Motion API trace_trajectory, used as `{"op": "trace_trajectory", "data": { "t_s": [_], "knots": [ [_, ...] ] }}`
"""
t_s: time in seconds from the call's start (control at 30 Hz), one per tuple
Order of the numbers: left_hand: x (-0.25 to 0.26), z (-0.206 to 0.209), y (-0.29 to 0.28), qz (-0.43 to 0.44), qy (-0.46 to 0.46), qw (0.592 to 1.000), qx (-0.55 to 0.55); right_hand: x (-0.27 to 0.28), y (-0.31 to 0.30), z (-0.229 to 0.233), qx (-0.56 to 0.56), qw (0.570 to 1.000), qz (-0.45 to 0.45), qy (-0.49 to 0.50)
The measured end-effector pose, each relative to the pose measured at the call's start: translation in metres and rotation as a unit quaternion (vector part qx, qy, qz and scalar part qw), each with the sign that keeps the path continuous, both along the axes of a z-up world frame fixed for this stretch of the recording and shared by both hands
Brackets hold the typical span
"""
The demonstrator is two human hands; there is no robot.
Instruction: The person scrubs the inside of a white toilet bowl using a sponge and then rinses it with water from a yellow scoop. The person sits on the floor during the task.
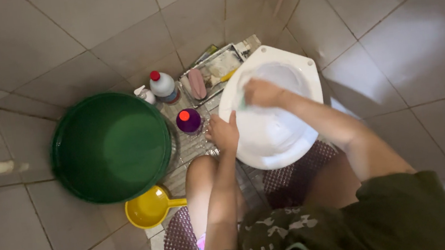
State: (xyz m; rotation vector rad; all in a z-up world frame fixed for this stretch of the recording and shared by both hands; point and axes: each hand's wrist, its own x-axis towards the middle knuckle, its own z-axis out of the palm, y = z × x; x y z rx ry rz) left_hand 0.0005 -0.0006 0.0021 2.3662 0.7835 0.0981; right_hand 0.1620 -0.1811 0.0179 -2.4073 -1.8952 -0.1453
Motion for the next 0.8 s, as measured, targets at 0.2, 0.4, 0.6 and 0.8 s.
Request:
{"op": "trace_trajectory", "data": {
  "t_s": [0.2, 0.4, 0.6, 0.8],
  "knots": [
    [0.002, -0.006, -0.003, -0.002, 0.000, 1.000, 0.010, -0.005, -0.007, -0.013, -0.036, 0.984, -0.147, -0.091],
    [0.002, -0.003, -0.002, -0.004, 0.008, 1.000, 0.013, -0.009, -0.002, -0.028, 0.003, 0.988, -0.146, -0.047],
    [0.002, 0.003, 0.001, 0.000, 0.005, 1.000, -0.016, -0.010, -0.001, -0.027, -0.088, 0.991, -0.017, -0.102],
    [0.002, 0.002, -0.002, 0.003, -0.007, 1.000, -0.020, -0.010, -0.009, -0.038, -0.012, 0.974, -0.201, -0.101]
  ]
}}
